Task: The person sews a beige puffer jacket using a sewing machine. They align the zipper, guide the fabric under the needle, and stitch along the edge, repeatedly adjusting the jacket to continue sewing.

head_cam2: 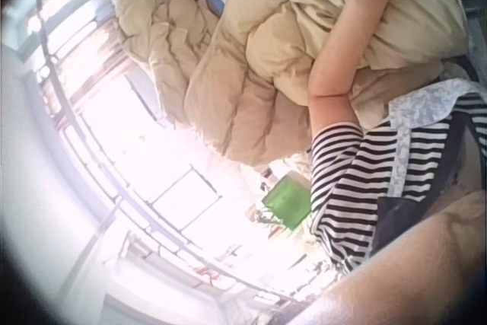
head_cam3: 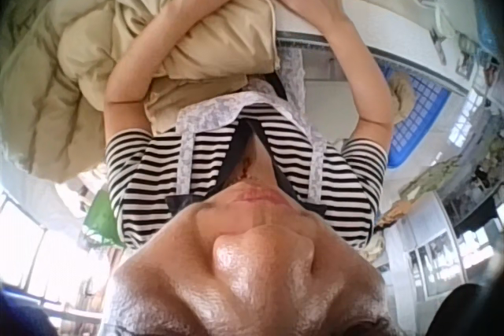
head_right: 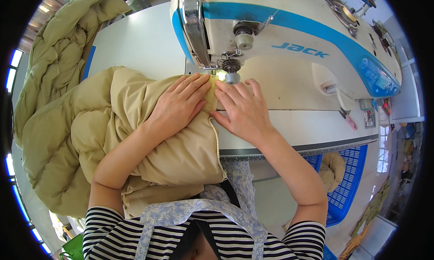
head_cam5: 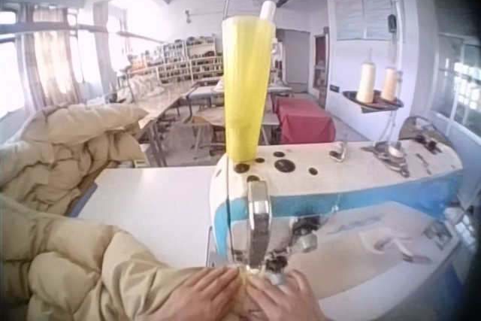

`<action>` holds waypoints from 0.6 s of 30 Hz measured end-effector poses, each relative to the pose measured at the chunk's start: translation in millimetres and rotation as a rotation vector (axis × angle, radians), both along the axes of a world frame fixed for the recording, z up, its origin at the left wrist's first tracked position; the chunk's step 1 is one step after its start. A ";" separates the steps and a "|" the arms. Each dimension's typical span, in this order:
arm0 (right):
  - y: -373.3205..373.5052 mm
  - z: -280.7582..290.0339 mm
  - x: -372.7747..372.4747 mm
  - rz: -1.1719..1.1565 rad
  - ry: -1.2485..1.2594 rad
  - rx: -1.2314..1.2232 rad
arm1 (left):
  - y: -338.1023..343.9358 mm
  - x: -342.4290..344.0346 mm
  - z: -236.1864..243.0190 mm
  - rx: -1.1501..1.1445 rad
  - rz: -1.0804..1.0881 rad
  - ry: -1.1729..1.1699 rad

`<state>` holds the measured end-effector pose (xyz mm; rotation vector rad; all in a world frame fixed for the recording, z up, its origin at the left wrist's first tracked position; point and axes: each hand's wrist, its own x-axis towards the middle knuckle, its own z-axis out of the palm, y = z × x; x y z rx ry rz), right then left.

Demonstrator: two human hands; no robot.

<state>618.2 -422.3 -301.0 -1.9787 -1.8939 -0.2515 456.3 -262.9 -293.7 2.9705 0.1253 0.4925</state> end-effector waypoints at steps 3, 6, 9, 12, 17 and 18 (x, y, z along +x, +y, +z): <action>4.1 -1.5 2.8 -0.019 -0.014 -0.002 | 4.5 4.7 -0.7 -0.017 -0.002 -0.011; 6.4 -1.2 4.0 -0.030 -0.023 0.007 | 7.0 7.9 -1.9 -0.031 -0.016 -0.040; 8.2 0.3 4.3 -0.030 -0.018 0.044 | 7.9 9.2 -2.2 -0.040 -0.018 -0.057; 9.4 1.3 4.7 -0.034 -0.001 0.037 | 7.8 9.2 -2.0 -0.041 -0.012 -0.055; 8.6 1.2 5.4 -0.026 0.012 0.035 | 7.9 9.2 -2.6 -0.039 -0.019 -0.071; 8.4 1.2 5.4 -0.024 0.018 0.037 | 7.9 9.5 -2.8 -0.034 -0.020 -0.079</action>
